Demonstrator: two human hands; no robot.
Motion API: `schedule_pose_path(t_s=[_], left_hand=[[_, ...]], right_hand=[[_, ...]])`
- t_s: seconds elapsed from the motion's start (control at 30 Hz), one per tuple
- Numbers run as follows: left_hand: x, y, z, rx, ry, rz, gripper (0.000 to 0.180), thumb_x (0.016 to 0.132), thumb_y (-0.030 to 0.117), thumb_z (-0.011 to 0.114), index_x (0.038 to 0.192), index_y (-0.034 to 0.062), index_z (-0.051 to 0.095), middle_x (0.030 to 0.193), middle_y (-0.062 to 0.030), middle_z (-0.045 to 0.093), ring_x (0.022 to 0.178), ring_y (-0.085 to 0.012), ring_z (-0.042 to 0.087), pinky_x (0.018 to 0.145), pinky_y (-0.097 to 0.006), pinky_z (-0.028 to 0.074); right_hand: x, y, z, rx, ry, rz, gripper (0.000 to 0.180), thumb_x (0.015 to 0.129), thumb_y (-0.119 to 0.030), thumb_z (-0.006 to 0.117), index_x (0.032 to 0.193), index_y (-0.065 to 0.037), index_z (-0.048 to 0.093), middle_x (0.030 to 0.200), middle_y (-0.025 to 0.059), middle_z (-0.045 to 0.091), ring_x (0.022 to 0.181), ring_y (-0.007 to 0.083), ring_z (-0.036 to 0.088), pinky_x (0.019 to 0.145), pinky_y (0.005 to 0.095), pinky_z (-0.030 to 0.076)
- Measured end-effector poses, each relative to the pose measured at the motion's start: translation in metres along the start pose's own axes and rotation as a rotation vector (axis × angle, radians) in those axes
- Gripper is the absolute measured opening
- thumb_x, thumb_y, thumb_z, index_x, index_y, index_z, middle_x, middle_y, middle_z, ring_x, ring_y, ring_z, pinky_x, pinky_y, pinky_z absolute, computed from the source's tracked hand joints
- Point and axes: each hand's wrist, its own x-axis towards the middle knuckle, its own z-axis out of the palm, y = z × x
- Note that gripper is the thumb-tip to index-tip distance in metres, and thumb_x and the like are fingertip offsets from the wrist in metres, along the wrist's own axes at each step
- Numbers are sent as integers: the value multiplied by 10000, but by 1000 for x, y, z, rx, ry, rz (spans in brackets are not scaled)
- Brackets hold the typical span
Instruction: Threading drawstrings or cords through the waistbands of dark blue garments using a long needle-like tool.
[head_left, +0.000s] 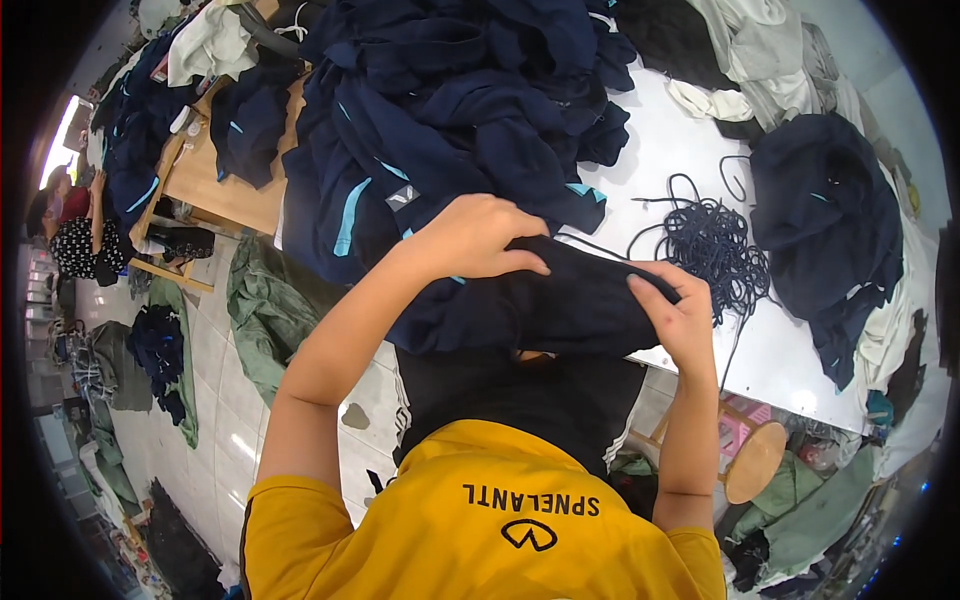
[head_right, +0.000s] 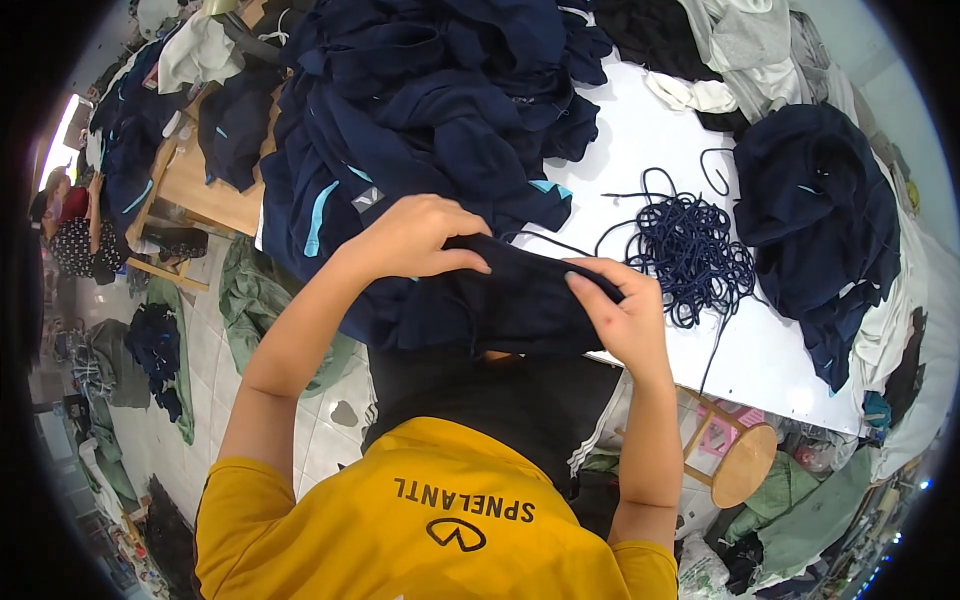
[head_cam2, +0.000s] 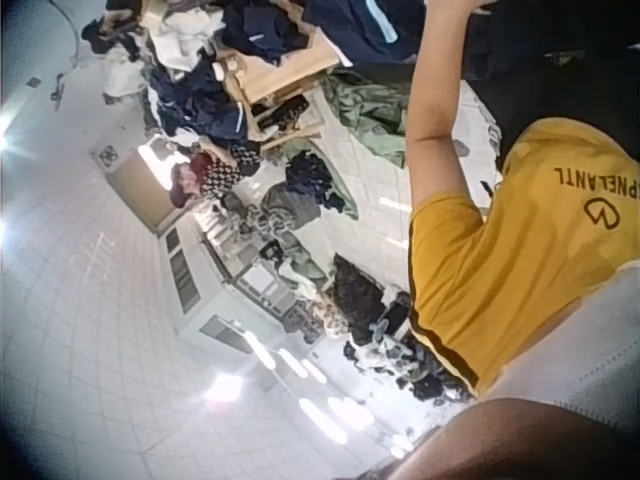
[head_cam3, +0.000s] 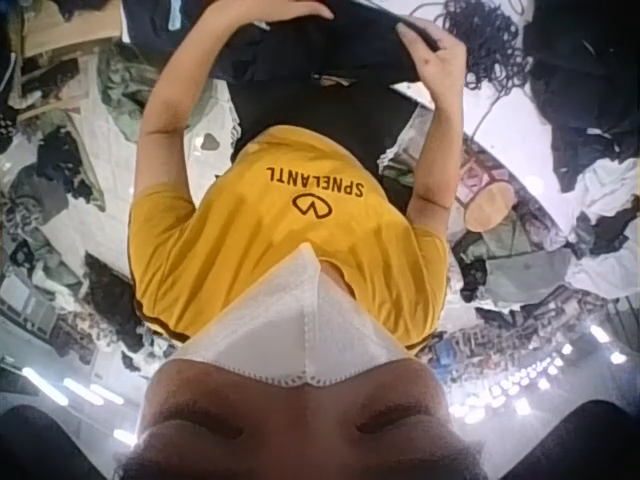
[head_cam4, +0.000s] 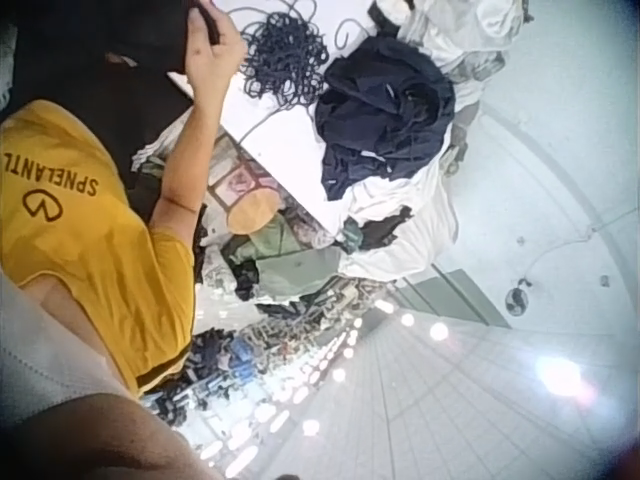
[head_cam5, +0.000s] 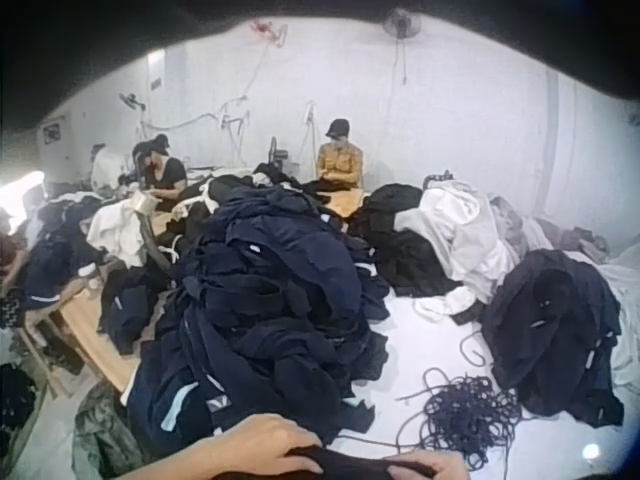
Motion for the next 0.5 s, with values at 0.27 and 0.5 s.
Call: schedule_pose_path(t_s=[0.27, 0.5], left_hand=[[-16, 13, 26, -612, -146, -197, 310, 823, 308, 695, 825, 1, 650, 720, -184, 613, 669, -341, 582, 616, -362, 445], [-9, 44, 46, -634, 17, -68, 311, 770, 226, 720, 666, -3, 538, 589, -172, 521, 574, -371, 528, 514, -383, 391]], right_hand=[[-2, 2, -16, -182, -63, 4, 72, 766, -11, 628, 833, 14, 628, 716, 45, 633, 637, 102, 560, 609, 262, 446], [2, -35, 5, -374, -437, -360, 570, 705, 14, 626, 1263, -72, 550, 1213, 158, 578, 1097, 299, 558, 952, 358, 430]])
